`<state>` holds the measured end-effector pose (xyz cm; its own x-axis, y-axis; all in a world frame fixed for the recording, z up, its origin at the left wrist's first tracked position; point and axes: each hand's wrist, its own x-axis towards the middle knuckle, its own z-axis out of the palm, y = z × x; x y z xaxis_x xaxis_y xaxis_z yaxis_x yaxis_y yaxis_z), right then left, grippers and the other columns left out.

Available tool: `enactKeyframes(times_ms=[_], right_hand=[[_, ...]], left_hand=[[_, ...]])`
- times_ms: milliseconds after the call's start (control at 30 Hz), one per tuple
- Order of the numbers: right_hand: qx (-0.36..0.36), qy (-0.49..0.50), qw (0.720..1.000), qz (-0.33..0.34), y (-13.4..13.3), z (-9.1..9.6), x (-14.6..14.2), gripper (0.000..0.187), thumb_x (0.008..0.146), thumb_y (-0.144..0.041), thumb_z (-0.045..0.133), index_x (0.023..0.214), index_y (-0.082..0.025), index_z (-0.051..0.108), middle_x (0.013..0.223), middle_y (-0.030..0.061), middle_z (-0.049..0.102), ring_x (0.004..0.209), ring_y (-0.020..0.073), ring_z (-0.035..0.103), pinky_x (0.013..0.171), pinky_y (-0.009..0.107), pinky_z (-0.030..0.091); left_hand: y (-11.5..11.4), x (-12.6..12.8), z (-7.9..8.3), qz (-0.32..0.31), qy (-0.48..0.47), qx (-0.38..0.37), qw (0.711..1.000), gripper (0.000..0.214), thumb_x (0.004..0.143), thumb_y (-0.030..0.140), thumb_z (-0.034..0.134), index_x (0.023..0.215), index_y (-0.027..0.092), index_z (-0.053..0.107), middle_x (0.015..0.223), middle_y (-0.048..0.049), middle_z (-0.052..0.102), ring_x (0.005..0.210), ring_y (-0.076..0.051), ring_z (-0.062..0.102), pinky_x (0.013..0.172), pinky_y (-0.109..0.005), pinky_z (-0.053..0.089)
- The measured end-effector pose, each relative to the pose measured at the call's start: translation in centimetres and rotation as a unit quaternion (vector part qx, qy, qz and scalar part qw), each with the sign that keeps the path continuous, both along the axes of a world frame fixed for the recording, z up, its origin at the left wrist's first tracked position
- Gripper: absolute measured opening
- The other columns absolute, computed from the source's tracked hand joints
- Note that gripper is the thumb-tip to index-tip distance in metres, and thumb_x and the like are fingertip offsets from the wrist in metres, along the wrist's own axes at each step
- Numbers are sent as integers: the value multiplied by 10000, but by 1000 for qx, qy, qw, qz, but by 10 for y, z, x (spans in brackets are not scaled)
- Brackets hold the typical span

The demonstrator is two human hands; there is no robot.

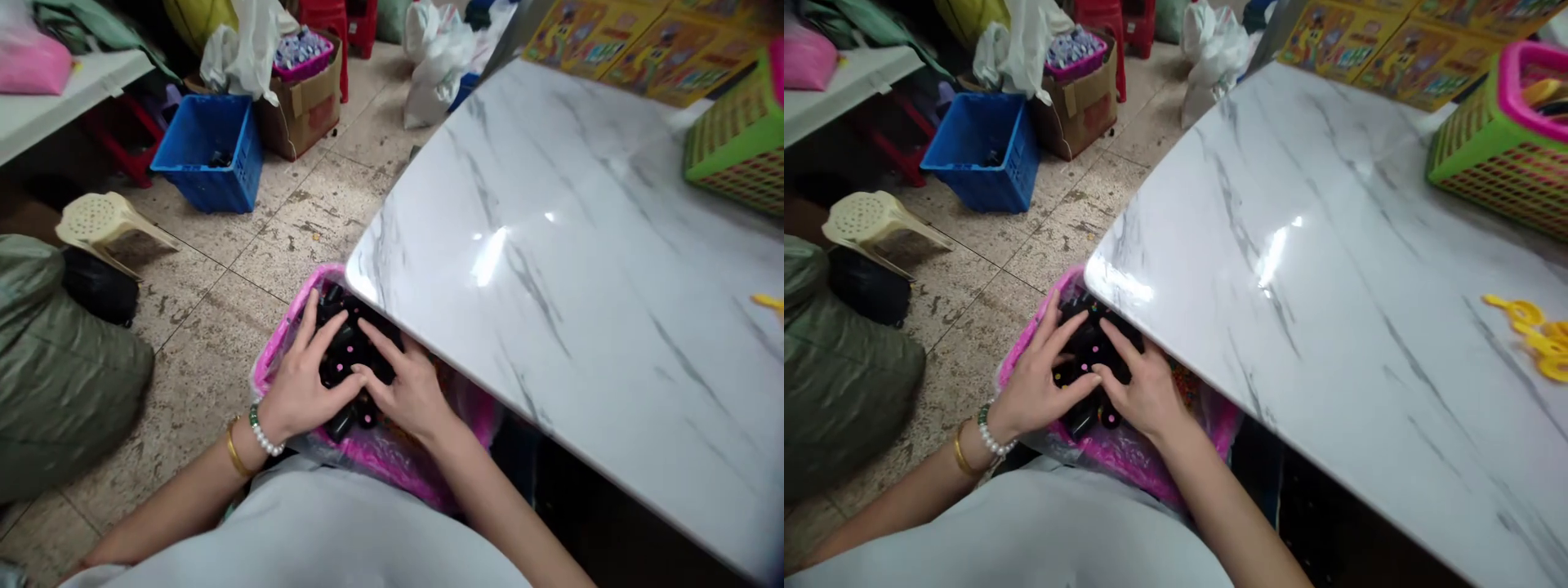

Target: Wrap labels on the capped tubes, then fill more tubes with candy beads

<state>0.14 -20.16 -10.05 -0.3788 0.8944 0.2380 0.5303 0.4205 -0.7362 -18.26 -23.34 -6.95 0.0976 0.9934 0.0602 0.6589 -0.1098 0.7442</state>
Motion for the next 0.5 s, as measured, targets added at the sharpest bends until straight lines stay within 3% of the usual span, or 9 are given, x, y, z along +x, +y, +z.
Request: enactKeyframes(times_ms=[100, 167, 233, 333, 400, 433, 500], right_hand=[[-11, -18, 996, 85, -5, 20, 13, 466, 900, -223, 629, 1361, -285, 597, 1581, 64, 380, 1435, 281, 398, 1172, 475, 386], [3, 10, 995, 103, -18, 35, 32, 430, 910, -164, 607, 1324, -279, 629, 1551, 65, 430, 1390, 259, 467, 1135, 433, 446], [18, 48, 997, 63, -39, 49, 60, 412, 894, -112, 611, 1270, -271, 671, 1442, 77, 565, 1260, 244, 603, 1049, 388, 533], [-21, 113, 990, -85, -81, 59, 117, 318, 881, -105, 627, 1129, -266, 745, 1194, 74, 730, 1043, 231, 720, 899, 359, 616], [-93, 199, 950, -222, -112, 51, 160, 192, 902, -187, 630, 1024, -240, 769, 1058, 80, 765, 932, 234, 741, 784, 366, 644], [-142, 251, 911, -295, -125, 42, 181, 153, 905, -250, 638, 976, -218, 770, 1006, 85, 768, 879, 233, 742, 729, 364, 647], [-247, 340, 806, -418, -147, 13, 223, 207, 864, -377, 685, 854, -179, 746, 887, 85, 758, 813, 228, 731, 674, 355, 638]], left_hand=[[3, -4, 13, 3, 1, 59, 998, 562, 865, 311, 663, 1394, 196, 512, 1612, -144, 275, 1391, -312, 451, 870, -361, 616], [4, -1, 21, -9, 2, 120, 993, 407, 873, 228, 654, 1276, 199, 610, 1480, -129, 503, 1269, -261, 583, 903, -344, 606], [5, 8, 28, -53, -14, 149, 987, 289, 873, 167, 648, 1159, 204, 671, 1291, -94, 667, 1142, -213, 667, 965, -340, 579], [5, 37, 35, -192, -63, 126, 971, 237, 880, 157, 642, 1110, 192, 688, 1133, -74, 739, 1049, -181, 706, 948, -293, 580], [5, 66, 38, -316, -92, 90, 940, 220, 896, 178, 623, 1106, 181, 689, 1087, -76, 751, 1019, -175, 713, 913, -271, 587], [5, 84, 39, -376, -103, 66, 919, 211, 906, 196, 610, 1099, 177, 692, 1070, -77, 754, 1005, -176, 716, 897, -268, 589], [5, 128, 37, -480, -113, 5, 870, 211, 927, 240, 573, 1081, 177, 701, 1065, -83, 752, 987, -183, 715, 879, -277, 587]])
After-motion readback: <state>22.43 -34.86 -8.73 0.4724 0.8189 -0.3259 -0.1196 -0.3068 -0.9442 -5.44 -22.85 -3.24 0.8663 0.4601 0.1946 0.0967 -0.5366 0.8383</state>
